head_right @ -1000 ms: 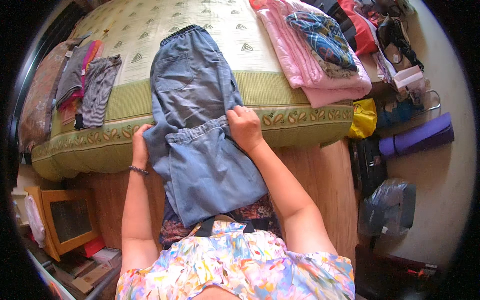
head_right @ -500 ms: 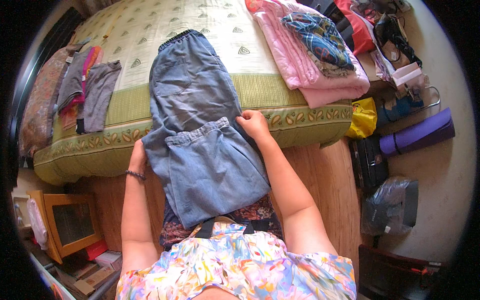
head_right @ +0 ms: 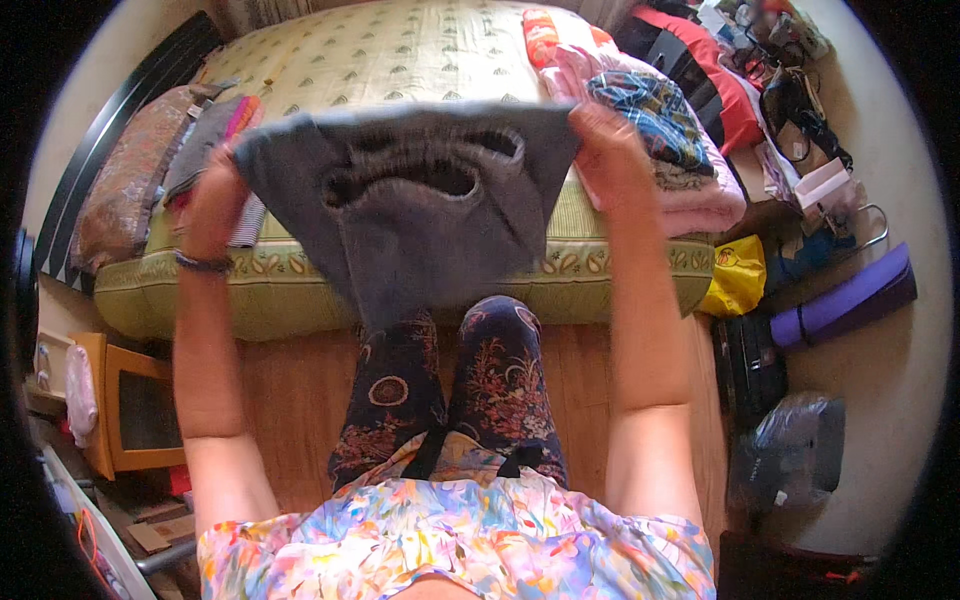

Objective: The person folds an orange towel, a pink towel, a grey towel, and a pair of grey pants on a bed. They handle each item individually, smoothing and folding them into neat rectangles before placing them on the bed.

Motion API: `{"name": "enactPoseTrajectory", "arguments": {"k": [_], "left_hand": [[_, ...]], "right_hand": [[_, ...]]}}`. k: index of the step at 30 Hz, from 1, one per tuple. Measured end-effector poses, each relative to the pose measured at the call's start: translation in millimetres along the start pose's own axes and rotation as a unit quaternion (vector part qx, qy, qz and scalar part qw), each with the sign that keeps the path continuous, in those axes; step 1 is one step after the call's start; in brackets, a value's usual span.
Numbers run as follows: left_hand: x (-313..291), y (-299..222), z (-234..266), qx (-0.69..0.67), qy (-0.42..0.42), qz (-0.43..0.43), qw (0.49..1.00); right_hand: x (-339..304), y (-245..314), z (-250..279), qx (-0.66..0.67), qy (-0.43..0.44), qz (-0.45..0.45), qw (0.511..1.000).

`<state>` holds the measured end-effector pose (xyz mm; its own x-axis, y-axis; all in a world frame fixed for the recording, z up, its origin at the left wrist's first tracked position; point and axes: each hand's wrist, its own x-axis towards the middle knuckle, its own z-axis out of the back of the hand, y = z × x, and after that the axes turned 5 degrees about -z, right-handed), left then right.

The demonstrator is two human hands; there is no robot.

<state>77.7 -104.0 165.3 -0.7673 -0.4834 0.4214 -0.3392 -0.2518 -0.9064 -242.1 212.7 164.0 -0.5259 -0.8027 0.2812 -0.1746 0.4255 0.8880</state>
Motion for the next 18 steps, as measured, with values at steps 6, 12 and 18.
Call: {"name": "enactPoseTrajectory", "arguments": {"k": [6, 12, 18], "left_hand": [[56, -133, 39, 0.215, 0.043, -0.185, 0.958], [95, -167, 31, 0.159, 0.11, -0.199, 0.961], [90, -205, 40, 0.071, 0.034, -0.143, 0.987]], "right_hand": [[45, 121, -66, -0.294, -0.056, 0.09, 0.95], [48, 200, -40, -0.262, -0.028, 0.079, 0.961], [19, 221, -83, -0.19, -0.082, 0.087, 0.974]]}}
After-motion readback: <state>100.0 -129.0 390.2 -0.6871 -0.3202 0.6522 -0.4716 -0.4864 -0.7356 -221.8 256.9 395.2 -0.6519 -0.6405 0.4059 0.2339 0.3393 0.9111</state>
